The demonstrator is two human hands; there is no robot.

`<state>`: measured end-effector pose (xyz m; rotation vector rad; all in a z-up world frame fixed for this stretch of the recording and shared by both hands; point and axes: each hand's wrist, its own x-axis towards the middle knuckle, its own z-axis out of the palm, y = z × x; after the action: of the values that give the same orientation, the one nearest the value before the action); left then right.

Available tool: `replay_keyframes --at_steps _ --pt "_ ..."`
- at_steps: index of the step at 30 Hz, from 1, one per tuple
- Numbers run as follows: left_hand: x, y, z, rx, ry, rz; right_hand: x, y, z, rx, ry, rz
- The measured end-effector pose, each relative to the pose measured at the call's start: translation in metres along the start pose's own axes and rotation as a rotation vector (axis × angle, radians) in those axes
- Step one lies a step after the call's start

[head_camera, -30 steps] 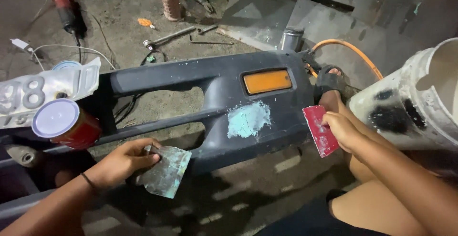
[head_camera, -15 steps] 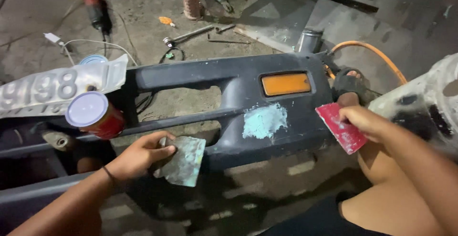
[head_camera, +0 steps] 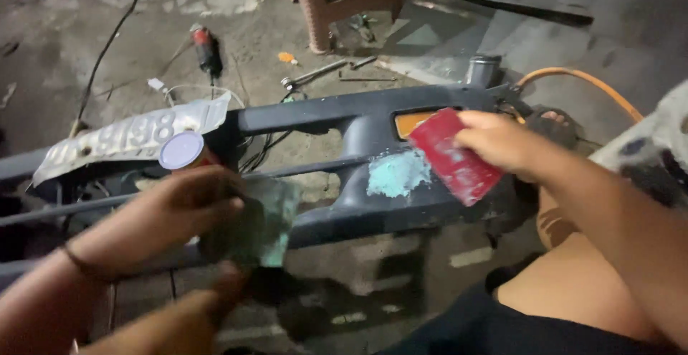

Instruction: The person applies a light blue body filler to a dark gray car bumper using a red plastic spreader. They repeatedly scoop filler from a metal putty knife held in the left hand and spread it onto the bumper surface.

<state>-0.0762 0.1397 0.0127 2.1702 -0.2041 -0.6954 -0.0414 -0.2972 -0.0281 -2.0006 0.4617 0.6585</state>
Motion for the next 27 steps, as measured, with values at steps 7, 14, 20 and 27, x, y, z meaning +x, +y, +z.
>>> replay_keyframes --at_steps 7,14,20,27 --pt "0.038 0.067 0.002 -0.247 0.142 -0.055 -0.012 -0.003 0.022 0.042 -0.038 -0.153" --pt "0.111 0.087 0.036 -0.347 0.042 -0.217 0.012 0.037 0.026 0.704 0.145 -0.375" --pt "0.182 0.080 0.068 -0.389 -0.221 -0.076 -0.001 0.058 0.030 0.497 0.199 -0.496" --pt "0.227 0.049 0.091 -0.275 -0.446 -0.019 0.016 0.067 0.016 0.298 0.305 -0.390"
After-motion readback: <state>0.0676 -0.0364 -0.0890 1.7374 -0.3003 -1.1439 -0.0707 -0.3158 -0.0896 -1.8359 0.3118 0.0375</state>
